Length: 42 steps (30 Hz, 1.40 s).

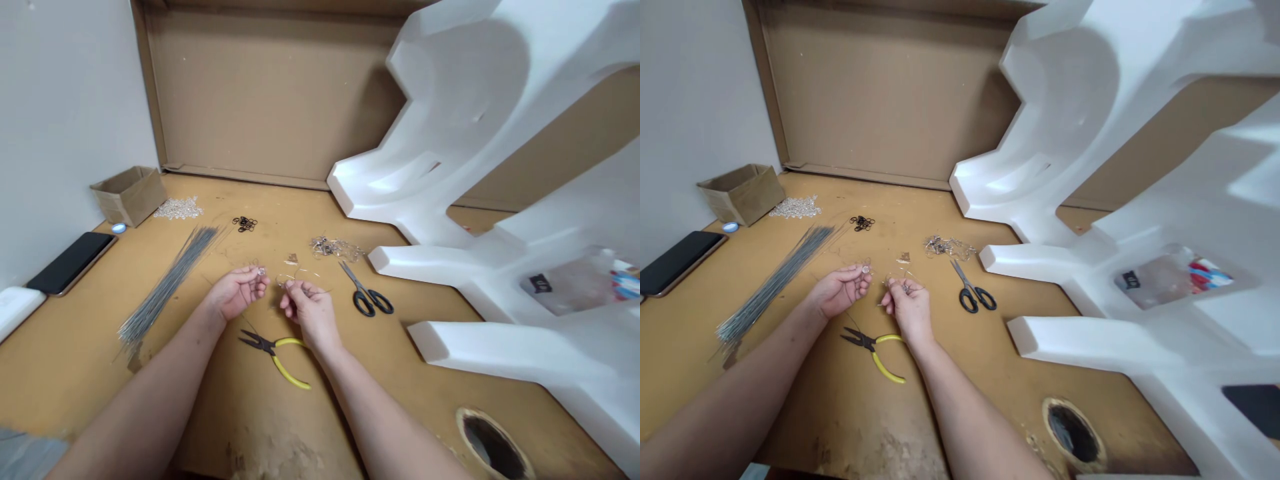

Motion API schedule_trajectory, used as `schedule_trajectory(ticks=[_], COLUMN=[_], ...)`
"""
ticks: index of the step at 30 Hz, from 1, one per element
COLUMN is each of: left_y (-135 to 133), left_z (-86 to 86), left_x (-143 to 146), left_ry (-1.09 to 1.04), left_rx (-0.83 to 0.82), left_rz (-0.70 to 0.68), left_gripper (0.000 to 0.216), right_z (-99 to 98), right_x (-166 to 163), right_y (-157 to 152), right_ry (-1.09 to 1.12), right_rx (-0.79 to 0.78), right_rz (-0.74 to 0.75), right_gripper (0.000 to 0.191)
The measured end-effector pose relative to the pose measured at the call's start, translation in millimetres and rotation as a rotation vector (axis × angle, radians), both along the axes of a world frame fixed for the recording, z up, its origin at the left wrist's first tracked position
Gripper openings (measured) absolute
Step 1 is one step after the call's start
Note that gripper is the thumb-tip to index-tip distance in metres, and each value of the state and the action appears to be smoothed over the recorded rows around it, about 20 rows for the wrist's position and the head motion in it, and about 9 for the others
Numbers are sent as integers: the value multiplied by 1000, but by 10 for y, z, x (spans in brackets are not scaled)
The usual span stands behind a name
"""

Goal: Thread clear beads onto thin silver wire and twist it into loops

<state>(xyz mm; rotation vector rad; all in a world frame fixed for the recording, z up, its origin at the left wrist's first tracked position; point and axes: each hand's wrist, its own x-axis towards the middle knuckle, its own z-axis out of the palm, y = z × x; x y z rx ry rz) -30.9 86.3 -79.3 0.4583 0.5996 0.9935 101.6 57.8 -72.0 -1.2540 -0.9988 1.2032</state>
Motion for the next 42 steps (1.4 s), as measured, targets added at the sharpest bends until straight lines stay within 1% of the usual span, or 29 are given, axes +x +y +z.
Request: schedule_trajectory(ticks=[6, 12, 19, 25, 32, 42], left_y=[2, 3, 12, 15, 8, 11], left_z=[12, 27, 5, -3, 6, -10], left_x=[7, 16, 5, -3, 1, 2], left_ry=[15, -19, -42, -53, -36, -35], left_rx=[-16, -19, -31, 0, -10, 22], left_rz=[16, 30, 41, 32, 29, 30], left_gripper=[23, 23, 20, 18, 18, 18], right_z=[26, 29, 34, 31, 30, 29], right_x=[-9, -5, -16, -12, -9, -12], right_y=[-27, -33, -29, -40, -37, -45], right_ry=[28, 32, 26, 22, 30, 28], right_rx=[-2, -12, -20, -9, -6, -3], right_rz=[-10, -14, -10, -10, -11, -10], right_gripper=[22, 22, 22, 22, 23, 24])
